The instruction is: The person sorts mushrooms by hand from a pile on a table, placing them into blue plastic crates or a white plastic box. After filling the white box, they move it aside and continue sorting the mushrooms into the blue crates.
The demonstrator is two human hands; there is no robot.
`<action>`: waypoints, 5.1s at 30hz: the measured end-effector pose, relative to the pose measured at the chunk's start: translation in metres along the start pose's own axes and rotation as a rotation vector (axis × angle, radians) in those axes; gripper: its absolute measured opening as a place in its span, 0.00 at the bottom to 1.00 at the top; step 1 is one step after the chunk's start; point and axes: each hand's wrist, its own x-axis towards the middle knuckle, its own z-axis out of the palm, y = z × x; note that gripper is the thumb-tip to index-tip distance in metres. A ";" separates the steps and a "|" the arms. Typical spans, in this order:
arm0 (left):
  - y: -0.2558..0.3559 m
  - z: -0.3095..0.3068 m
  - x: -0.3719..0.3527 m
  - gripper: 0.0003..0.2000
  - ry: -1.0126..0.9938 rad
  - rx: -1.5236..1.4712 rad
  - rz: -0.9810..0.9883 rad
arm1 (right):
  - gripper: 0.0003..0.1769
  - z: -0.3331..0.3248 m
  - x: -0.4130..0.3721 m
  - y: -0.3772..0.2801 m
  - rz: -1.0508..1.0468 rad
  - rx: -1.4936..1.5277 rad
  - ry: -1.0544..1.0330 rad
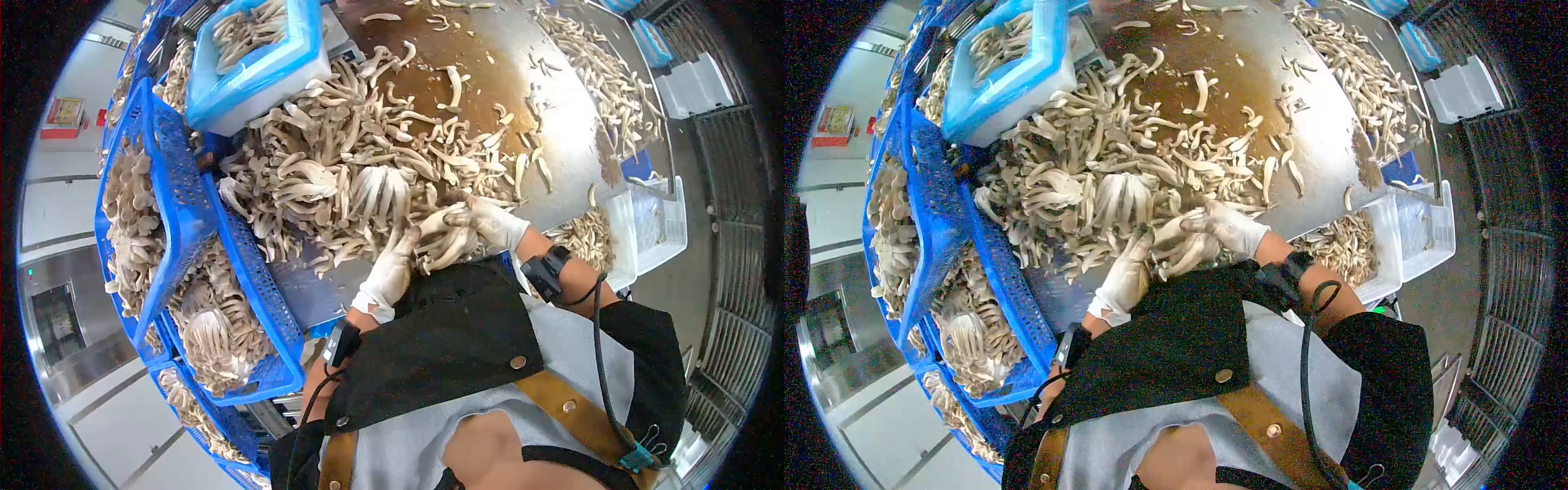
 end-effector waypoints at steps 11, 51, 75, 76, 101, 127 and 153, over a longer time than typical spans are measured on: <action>0.081 0.045 -0.023 0.38 0.291 -0.155 0.120 | 0.21 0.016 -0.021 -0.059 -0.654 1.081 0.275; 0.208 0.076 -0.017 0.47 0.211 0.745 0.845 | 0.46 0.080 0.041 -0.155 -0.942 0.405 -0.230; 0.164 -0.002 0.024 0.45 -0.062 -0.454 0.463 | 0.27 0.114 0.036 -0.163 -0.878 -0.890 0.494; 0.167 -0.004 0.026 0.46 -0.073 -0.534 0.460 | 0.24 0.108 0.043 -0.165 -0.730 -0.590 0.314; 0.222 -0.020 0.023 0.40 0.035 -0.404 0.234 | 0.81 0.102 0.119 -0.176 -0.858 -0.787 0.059; 0.379 -0.176 0.310 0.46 0.304 2.508 0.343 | 0.58 0.009 0.273 -0.381 -0.983 0.034 -0.224; 0.477 -0.244 0.410 0.42 -0.196 2.370 0.824 | 0.44 0.042 0.384 -0.456 -0.377 -1.553 -0.323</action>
